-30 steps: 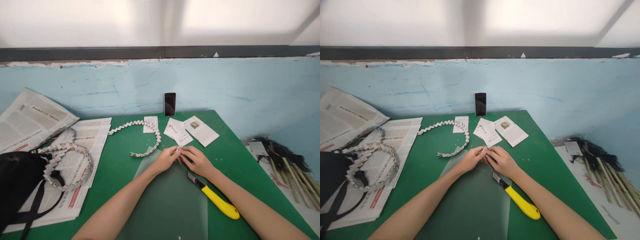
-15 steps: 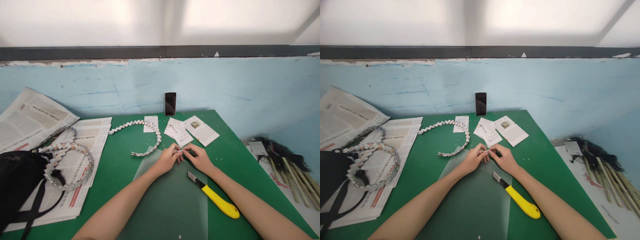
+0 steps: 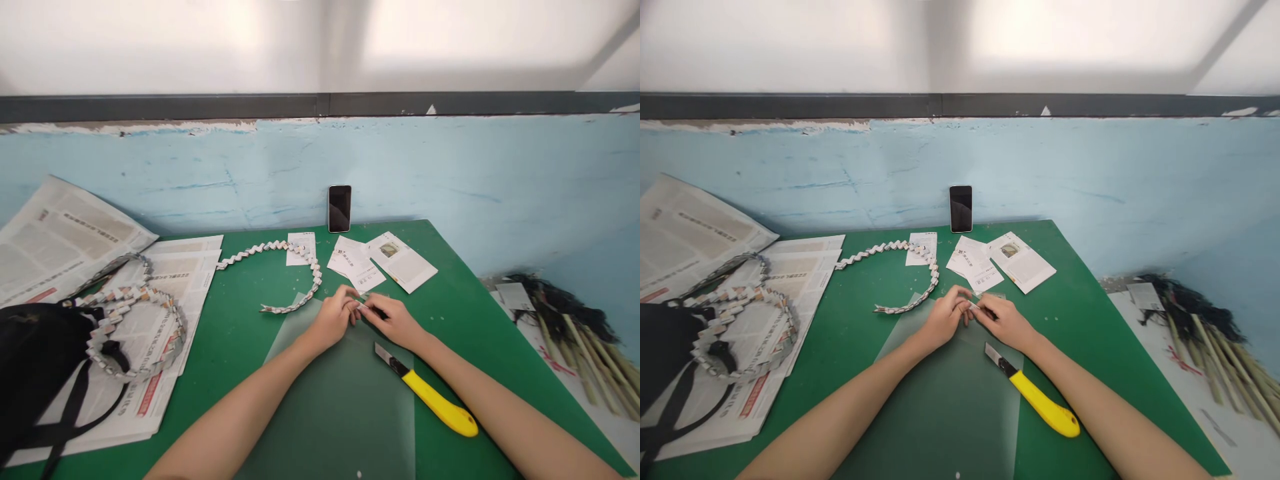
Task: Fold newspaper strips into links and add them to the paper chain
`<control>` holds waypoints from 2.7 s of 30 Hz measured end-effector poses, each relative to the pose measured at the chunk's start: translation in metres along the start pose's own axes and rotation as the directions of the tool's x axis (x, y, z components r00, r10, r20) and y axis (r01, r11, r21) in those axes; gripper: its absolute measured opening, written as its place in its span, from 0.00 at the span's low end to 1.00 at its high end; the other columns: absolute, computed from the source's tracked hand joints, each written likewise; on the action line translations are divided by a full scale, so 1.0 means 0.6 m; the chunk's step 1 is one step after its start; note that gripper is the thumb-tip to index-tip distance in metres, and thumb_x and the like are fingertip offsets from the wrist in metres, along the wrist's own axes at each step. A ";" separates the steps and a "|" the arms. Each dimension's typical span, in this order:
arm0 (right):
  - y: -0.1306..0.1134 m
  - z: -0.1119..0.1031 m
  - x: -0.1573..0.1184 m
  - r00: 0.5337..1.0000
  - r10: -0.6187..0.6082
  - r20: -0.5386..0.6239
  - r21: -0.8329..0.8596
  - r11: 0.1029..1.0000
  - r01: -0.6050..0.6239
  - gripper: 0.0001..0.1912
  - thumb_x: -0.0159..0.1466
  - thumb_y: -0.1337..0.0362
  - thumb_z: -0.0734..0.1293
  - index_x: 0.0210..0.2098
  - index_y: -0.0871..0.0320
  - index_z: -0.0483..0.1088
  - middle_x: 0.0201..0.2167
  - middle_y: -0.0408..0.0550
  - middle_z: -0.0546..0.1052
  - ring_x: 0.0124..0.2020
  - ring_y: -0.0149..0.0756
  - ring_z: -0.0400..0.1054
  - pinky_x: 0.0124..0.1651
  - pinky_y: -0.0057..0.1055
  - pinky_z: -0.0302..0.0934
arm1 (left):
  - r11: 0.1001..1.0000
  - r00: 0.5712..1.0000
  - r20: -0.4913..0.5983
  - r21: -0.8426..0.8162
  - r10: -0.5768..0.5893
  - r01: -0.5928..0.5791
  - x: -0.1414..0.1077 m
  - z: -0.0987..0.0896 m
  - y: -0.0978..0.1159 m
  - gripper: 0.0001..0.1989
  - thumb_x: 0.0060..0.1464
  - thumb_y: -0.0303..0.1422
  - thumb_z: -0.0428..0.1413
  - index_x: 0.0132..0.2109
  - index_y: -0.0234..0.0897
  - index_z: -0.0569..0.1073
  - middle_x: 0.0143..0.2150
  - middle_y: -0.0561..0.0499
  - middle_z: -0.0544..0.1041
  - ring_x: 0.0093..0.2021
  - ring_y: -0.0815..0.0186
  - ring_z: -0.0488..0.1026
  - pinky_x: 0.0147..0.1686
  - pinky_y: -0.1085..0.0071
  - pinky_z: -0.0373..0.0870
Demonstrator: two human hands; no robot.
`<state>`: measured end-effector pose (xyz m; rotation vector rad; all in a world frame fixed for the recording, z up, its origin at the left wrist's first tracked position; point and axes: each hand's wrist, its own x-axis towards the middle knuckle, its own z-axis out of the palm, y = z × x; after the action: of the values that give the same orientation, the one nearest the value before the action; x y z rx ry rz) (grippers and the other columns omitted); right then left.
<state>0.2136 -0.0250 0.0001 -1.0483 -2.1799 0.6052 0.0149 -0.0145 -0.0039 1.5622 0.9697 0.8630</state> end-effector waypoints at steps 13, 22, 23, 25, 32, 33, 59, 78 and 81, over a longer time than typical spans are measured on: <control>0.003 0.005 -0.001 0.996 0.008 -0.086 0.001 1.000 -0.008 0.12 0.74 0.59 0.62 0.35 0.55 0.70 0.28 0.45 0.71 0.29 0.34 0.66 0.34 0.31 0.60 | 0.992 0.999 -0.035 -0.121 0.023 -0.028 0.001 -0.004 0.004 0.13 0.64 0.42 0.56 0.43 0.37 0.68 0.30 0.53 0.74 0.30 0.66 0.73 0.34 0.70 0.69; 0.003 0.002 -0.001 0.998 -0.009 -0.055 -0.011 1.000 0.008 0.12 0.74 0.58 0.62 0.35 0.55 0.70 0.27 0.44 0.71 0.29 0.35 0.67 0.33 0.30 0.62 | 0.978 1.000 -0.010 -0.209 0.020 -0.022 0.003 -0.004 -0.011 0.13 0.63 0.42 0.57 0.43 0.36 0.71 0.28 0.53 0.74 0.30 0.65 0.75 0.37 0.68 0.70; 0.003 0.002 -0.001 0.998 -0.009 -0.055 -0.010 1.000 0.009 0.12 0.74 0.58 0.62 0.35 0.54 0.70 0.28 0.45 0.72 0.29 0.35 0.68 0.33 0.30 0.62 | 0.978 1.000 -0.006 -0.207 0.020 -0.020 0.003 -0.004 -0.011 0.13 0.63 0.42 0.57 0.43 0.36 0.71 0.28 0.53 0.75 0.30 0.65 0.74 0.37 0.68 0.70; 0.004 0.003 -0.002 0.999 -0.011 -0.049 -0.004 1.000 0.011 0.12 0.74 0.59 0.61 0.36 0.55 0.70 0.28 0.45 0.72 0.30 0.36 0.68 0.34 0.30 0.62 | 0.978 1.000 0.001 -0.208 0.018 -0.017 0.003 -0.004 -0.010 0.13 0.63 0.42 0.57 0.42 0.36 0.71 0.28 0.53 0.75 0.30 0.65 0.74 0.37 0.69 0.70; 0.006 0.003 -0.002 1.000 0.006 -0.015 0.008 1.000 -0.006 0.14 0.74 0.58 0.61 0.34 0.55 0.70 0.27 0.44 0.71 0.29 0.35 0.67 0.33 0.30 0.61 | 0.978 1.000 0.002 -0.207 0.013 -0.013 0.003 -0.006 -0.003 0.11 0.63 0.41 0.56 0.41 0.36 0.71 0.26 0.53 0.75 0.29 0.65 0.74 0.36 0.69 0.69; 0.006 0.002 -0.002 1.000 0.006 -0.014 0.010 1.000 -0.006 0.15 0.74 0.58 0.61 0.33 0.55 0.70 0.26 0.44 0.71 0.28 0.35 0.67 0.33 0.30 0.61 | 0.979 1.000 0.005 -0.201 0.011 -0.010 0.002 -0.006 -0.001 0.11 0.63 0.40 0.56 0.40 0.36 0.71 0.26 0.53 0.75 0.29 0.65 0.74 0.36 0.69 0.69; -0.001 0.005 -0.005 0.992 -0.085 0.097 0.013 0.996 0.084 0.14 0.75 0.61 0.59 0.32 0.56 0.67 0.29 0.44 0.71 0.30 0.33 0.65 0.34 0.30 0.58 | 0.997 0.993 0.099 -0.018 0.070 -0.068 -0.003 -0.004 -0.001 0.06 0.62 0.27 0.49 0.36 0.38 0.67 0.27 0.55 0.70 0.29 0.69 0.71 0.32 0.74 0.67; 0.001 0.006 -0.004 0.970 -0.166 0.176 -0.157 0.968 0.194 0.13 0.74 0.62 0.60 0.31 0.55 0.62 0.27 0.45 0.68 0.30 0.36 0.62 0.33 0.32 0.57 | 0.951 0.977 0.106 0.232 0.186 -0.206 -0.012 -0.004 -0.003 0.08 0.61 0.23 0.48 0.35 0.38 0.68 0.27 0.55 0.72 0.29 0.69 0.70 0.32 0.75 0.63; 0.003 0.006 -0.004 0.971 -0.182 0.153 -0.127 0.971 0.202 0.12 0.75 0.64 0.58 0.33 0.55 0.64 0.30 0.47 0.70 0.32 0.37 0.64 0.36 0.33 0.60 | 0.921 0.968 0.078 0.299 0.239 -0.251 -0.020 -0.005 -0.001 0.09 0.66 0.27 0.46 0.38 0.38 0.69 0.29 0.52 0.74 0.31 0.67 0.73 0.34 0.73 0.66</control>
<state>0.2130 -0.0262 -0.0044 -0.8732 -2.4435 0.4518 0.0072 -0.0243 -0.0045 1.9938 0.9234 0.8788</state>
